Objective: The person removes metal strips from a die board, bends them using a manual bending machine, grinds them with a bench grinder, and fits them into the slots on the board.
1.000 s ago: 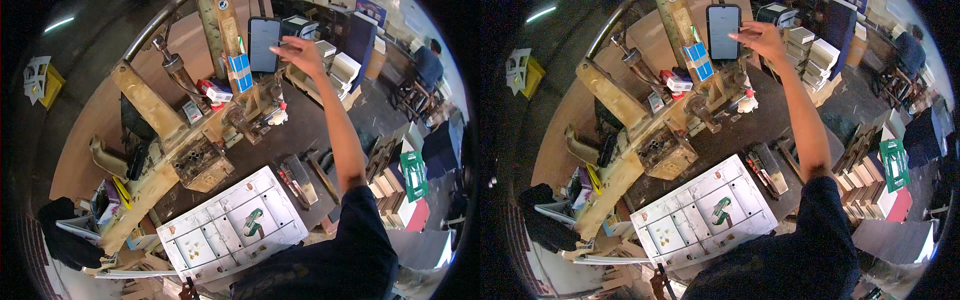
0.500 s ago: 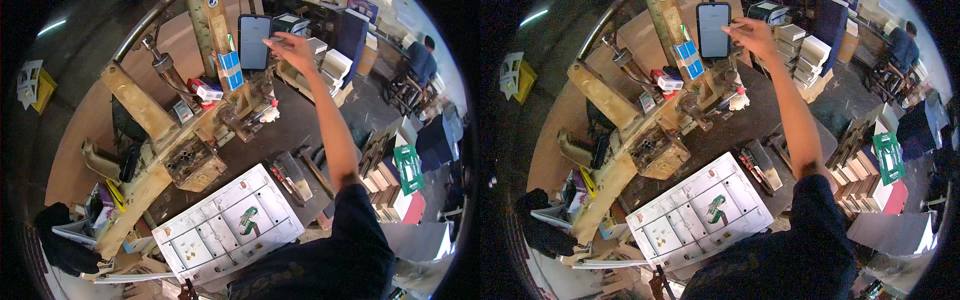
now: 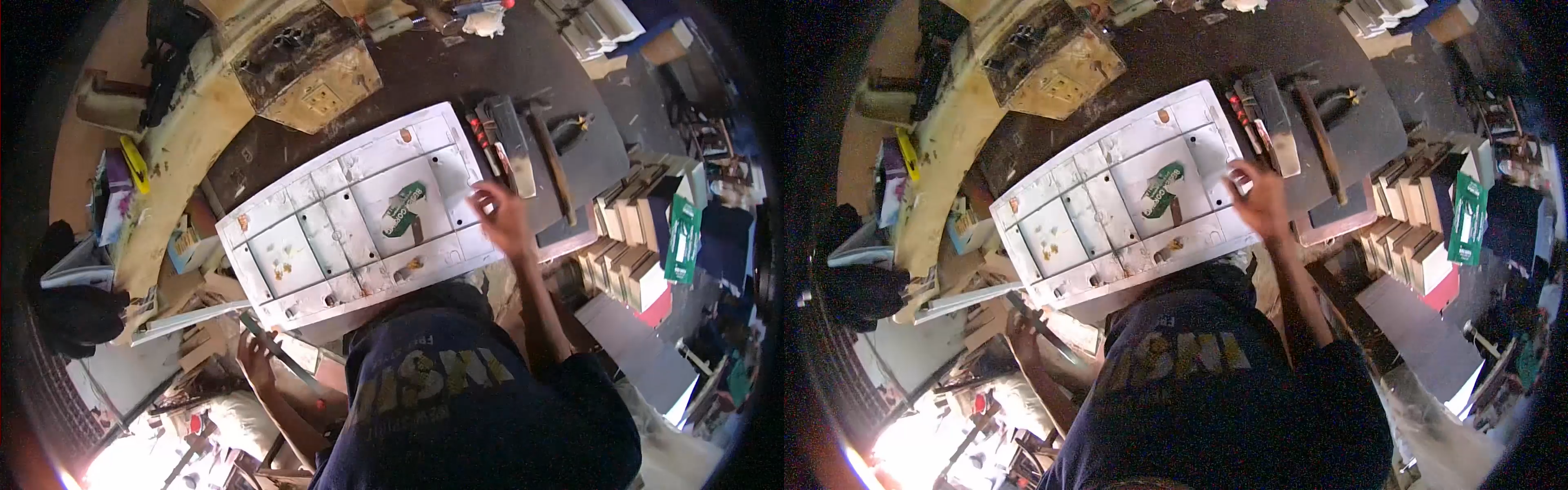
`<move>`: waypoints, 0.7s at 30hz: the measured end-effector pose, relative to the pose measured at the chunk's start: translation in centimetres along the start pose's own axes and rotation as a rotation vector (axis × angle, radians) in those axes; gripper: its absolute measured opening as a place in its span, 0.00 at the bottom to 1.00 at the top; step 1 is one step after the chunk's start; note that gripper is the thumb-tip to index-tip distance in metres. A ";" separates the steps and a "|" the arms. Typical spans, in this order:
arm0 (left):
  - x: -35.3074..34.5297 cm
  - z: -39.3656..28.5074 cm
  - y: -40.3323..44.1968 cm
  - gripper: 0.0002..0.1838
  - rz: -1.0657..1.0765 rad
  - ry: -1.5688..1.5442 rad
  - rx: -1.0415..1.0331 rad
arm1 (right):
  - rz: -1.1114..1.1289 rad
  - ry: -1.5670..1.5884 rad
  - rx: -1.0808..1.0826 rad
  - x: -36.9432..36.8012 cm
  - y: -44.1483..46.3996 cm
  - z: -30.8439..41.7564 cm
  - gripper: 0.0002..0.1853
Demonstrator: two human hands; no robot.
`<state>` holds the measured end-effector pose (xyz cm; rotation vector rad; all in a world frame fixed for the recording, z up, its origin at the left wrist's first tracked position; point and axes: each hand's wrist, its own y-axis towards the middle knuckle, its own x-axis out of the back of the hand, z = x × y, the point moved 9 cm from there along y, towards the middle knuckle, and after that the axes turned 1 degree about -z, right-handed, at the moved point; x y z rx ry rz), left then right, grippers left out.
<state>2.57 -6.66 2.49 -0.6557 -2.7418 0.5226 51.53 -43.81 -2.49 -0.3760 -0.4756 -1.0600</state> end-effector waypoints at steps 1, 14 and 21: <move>-1.1 -1.7 1.4 0.20 0.014 0.068 -0.051 | -0.006 -0.055 0.087 -1.1 -1.1 1.9 0.12; -28.2 -15.2 8.8 0.12 0.837 0.683 -0.448 | -0.221 -0.567 -0.099 -12.2 -6.5 7.8 0.14; -43.3 -12.6 -0.3 0.11 1.392 0.697 -1.096 | -0.361 -0.107 -0.234 -11.2 -12.4 8.3 0.12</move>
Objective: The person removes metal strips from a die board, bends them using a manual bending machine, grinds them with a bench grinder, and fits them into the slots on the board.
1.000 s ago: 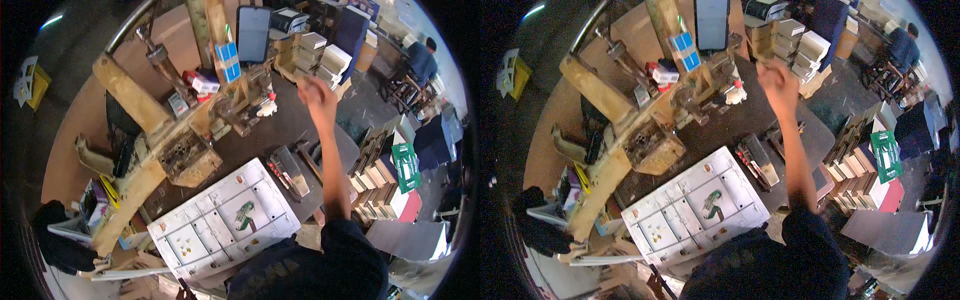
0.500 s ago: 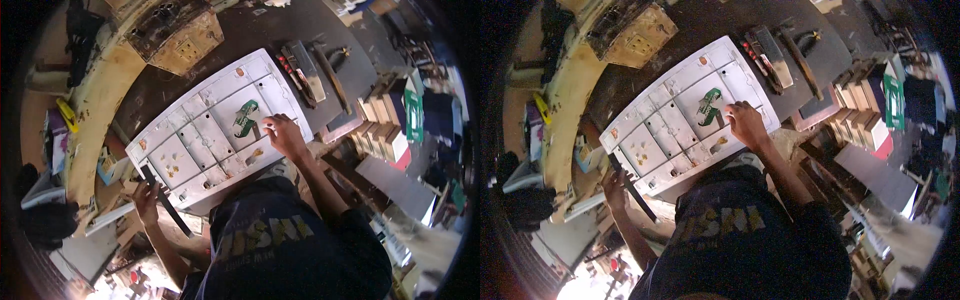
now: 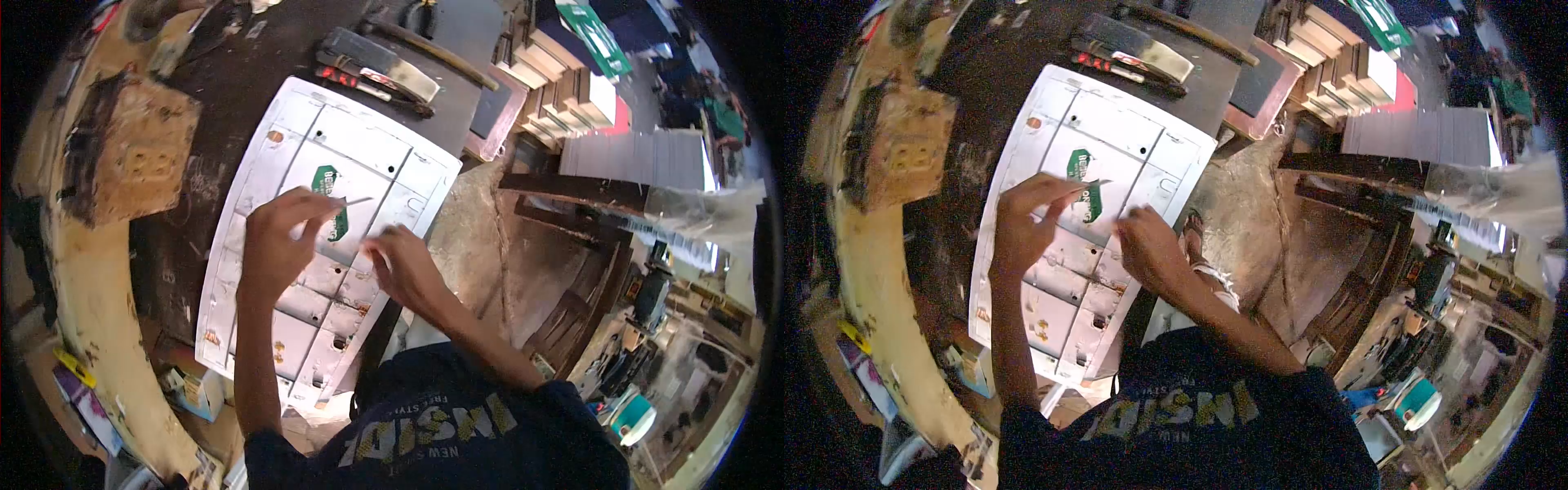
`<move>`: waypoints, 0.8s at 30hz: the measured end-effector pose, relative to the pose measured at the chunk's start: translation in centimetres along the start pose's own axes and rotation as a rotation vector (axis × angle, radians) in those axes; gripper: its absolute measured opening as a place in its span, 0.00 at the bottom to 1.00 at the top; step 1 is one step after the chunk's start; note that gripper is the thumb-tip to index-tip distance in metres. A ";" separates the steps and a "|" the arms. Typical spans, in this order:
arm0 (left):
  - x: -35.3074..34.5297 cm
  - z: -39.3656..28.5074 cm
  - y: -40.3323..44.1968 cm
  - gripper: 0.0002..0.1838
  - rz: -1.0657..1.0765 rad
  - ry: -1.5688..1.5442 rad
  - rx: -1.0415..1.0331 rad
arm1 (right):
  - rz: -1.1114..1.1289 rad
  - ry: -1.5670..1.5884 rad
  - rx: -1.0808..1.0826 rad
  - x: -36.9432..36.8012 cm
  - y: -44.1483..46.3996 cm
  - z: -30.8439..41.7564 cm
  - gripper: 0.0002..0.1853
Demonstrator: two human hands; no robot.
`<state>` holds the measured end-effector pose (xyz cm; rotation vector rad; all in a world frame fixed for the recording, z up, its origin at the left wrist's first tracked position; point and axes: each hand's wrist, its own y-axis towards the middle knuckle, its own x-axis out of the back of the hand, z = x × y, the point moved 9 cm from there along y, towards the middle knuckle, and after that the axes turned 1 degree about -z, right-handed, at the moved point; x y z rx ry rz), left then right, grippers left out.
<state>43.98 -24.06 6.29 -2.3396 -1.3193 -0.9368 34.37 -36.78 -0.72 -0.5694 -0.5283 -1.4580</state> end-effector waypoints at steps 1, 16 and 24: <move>-2.1 -0.6 1.1 0.13 0.025 0.077 -0.090 | -0.036 -0.026 0.023 1.3 -1.7 0.1 0.12; -13.4 -0.2 6.4 0.16 0.307 0.332 -0.463 | -0.305 0.607 -0.856 7.5 -13.1 -11.8 0.12; -13.9 0.6 5.9 0.16 0.284 0.327 -0.452 | -0.303 0.631 -0.803 7.3 -12.9 -12.1 0.08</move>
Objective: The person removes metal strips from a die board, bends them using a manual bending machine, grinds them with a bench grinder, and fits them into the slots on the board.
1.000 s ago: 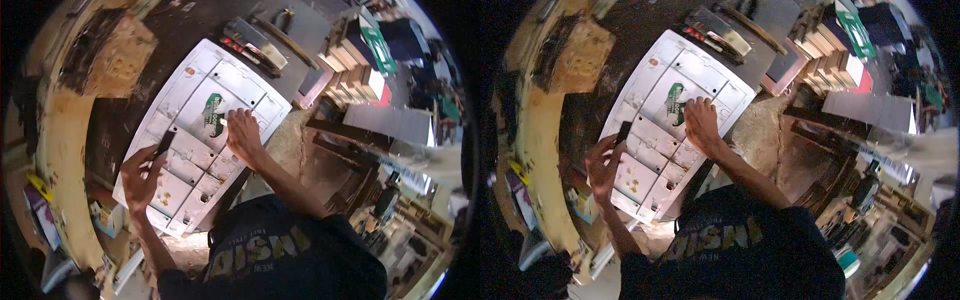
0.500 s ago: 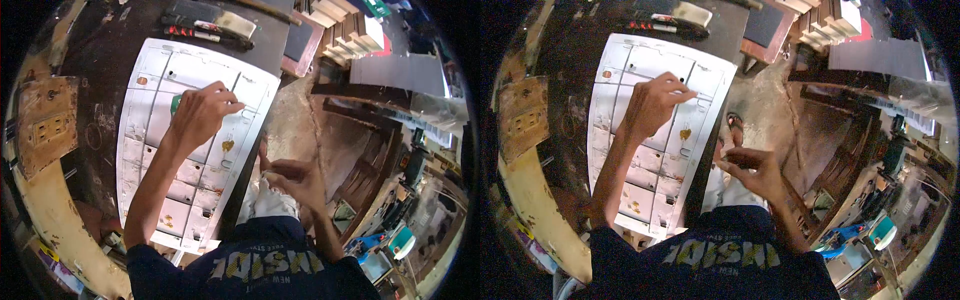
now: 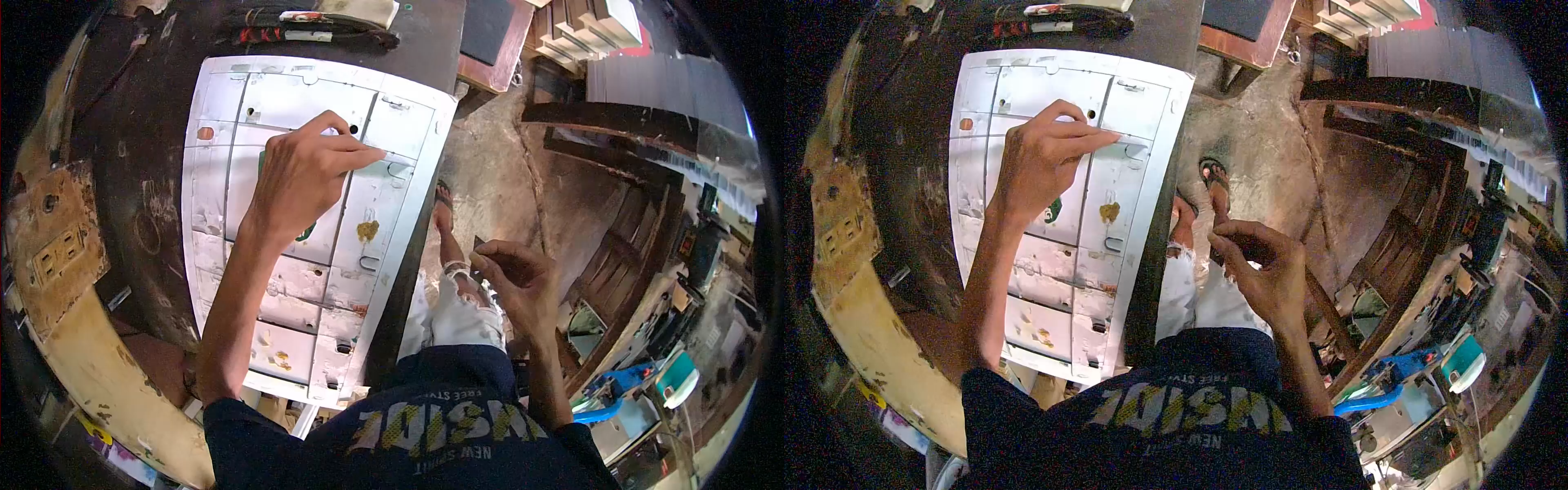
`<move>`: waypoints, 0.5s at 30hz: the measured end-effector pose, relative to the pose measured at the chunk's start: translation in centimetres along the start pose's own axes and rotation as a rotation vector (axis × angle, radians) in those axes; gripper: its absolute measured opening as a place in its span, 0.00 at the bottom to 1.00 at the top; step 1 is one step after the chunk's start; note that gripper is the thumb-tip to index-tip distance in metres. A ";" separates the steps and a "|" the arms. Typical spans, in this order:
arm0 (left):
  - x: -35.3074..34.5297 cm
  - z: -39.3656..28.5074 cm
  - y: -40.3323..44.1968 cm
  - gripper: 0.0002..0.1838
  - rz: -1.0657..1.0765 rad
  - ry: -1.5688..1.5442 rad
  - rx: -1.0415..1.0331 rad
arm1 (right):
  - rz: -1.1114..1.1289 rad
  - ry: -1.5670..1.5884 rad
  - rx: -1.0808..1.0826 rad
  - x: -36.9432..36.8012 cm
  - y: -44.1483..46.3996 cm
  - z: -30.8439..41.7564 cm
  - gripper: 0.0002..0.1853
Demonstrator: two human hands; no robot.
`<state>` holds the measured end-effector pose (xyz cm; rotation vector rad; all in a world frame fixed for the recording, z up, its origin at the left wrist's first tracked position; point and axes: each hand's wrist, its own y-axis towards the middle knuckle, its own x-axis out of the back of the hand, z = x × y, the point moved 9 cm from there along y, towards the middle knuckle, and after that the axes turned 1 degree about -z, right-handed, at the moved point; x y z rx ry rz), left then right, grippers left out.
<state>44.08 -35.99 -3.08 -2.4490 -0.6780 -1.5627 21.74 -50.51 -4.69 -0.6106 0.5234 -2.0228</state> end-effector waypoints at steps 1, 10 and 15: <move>0.0 -0.1 0.0 0.16 0.003 0.001 -0.003 | 0.001 -0.006 0.007 -0.1 0.0 0.0 0.08; 0.0 -0.1 0.1 0.17 0.011 -0.026 -0.003 | -0.037 0.027 0.034 -0.4 1.6 0.5 0.09; 0.1 -0.2 0.4 0.18 0.014 0.004 -0.009 | -0.062 -0.009 0.134 -0.9 3.5 2.8 0.10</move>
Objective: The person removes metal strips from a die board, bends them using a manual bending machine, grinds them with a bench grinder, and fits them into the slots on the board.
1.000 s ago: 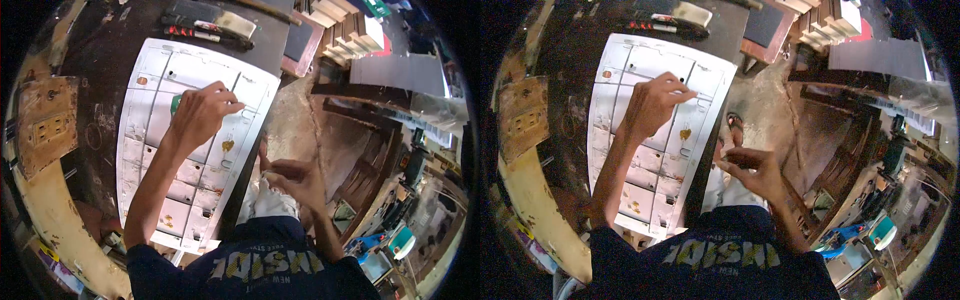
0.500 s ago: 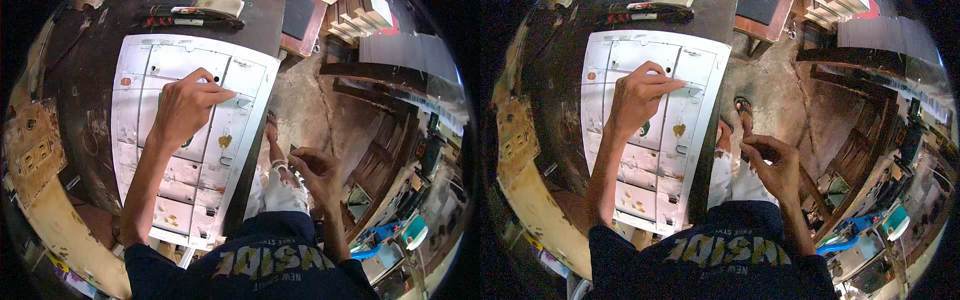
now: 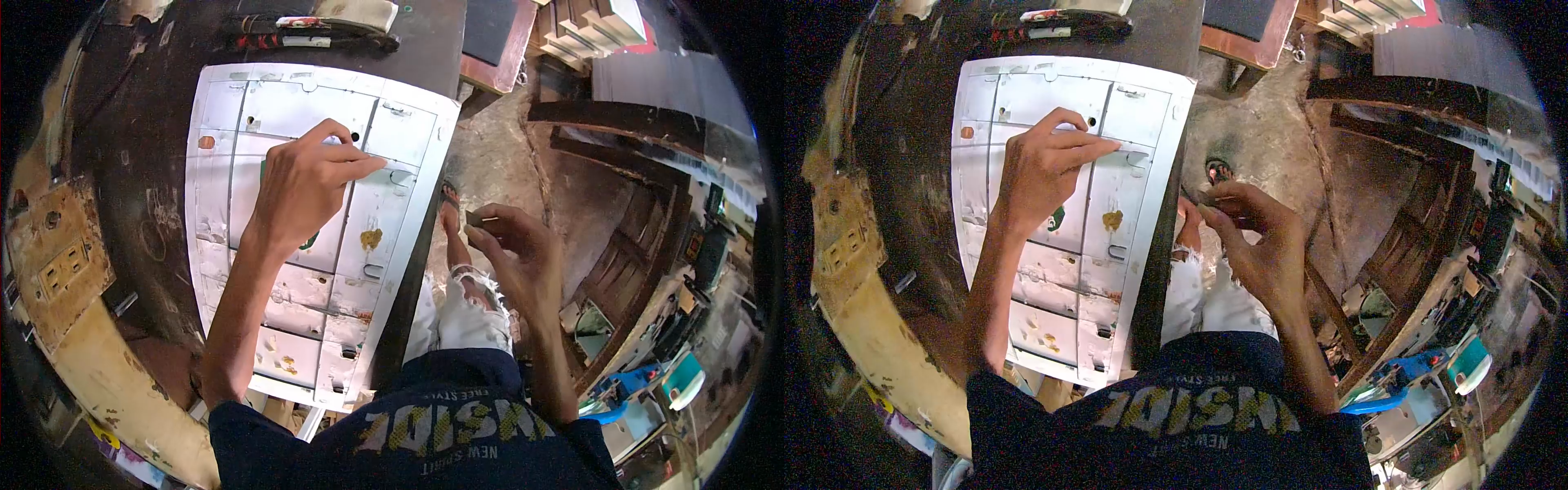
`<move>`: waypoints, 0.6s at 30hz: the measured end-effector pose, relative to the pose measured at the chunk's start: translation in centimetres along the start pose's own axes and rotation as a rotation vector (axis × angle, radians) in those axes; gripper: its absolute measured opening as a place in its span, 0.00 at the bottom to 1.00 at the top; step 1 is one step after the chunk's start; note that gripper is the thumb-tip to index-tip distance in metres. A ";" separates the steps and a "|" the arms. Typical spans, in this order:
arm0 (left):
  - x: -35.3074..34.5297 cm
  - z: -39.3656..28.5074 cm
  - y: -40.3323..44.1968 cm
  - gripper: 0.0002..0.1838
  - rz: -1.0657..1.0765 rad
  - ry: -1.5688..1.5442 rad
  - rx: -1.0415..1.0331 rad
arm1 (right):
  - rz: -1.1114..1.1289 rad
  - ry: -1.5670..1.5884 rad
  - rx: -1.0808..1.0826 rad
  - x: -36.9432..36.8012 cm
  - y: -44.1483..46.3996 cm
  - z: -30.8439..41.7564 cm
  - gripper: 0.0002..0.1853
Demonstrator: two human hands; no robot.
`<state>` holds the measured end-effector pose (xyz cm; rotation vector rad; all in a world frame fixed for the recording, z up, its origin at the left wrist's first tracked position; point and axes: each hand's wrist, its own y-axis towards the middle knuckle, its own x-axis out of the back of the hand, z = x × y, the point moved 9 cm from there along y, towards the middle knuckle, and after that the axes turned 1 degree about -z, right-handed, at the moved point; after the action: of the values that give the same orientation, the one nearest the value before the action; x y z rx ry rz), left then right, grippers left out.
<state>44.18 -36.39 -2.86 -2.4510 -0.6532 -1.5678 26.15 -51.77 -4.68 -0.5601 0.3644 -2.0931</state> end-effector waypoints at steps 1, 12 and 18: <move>0.0 0.0 0.1 0.18 0.000 -0.002 -0.003 | 0.022 -0.069 0.028 -0.2 0.3 0.3 0.11; 0.1 -0.2 0.5 0.17 0.050 -0.017 -0.052 | 0.069 -0.264 0.247 -2.5 4.6 3.0 0.12; 0.4 -0.5 0.6 0.17 0.028 -0.025 -0.058 | 0.289 -0.467 0.522 -7.3 6.8 5.6 0.10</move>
<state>44.17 -36.96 -2.26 -2.5143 -0.5823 -1.5697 37.38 -49.58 -4.80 -0.6115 -0.3444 -1.6236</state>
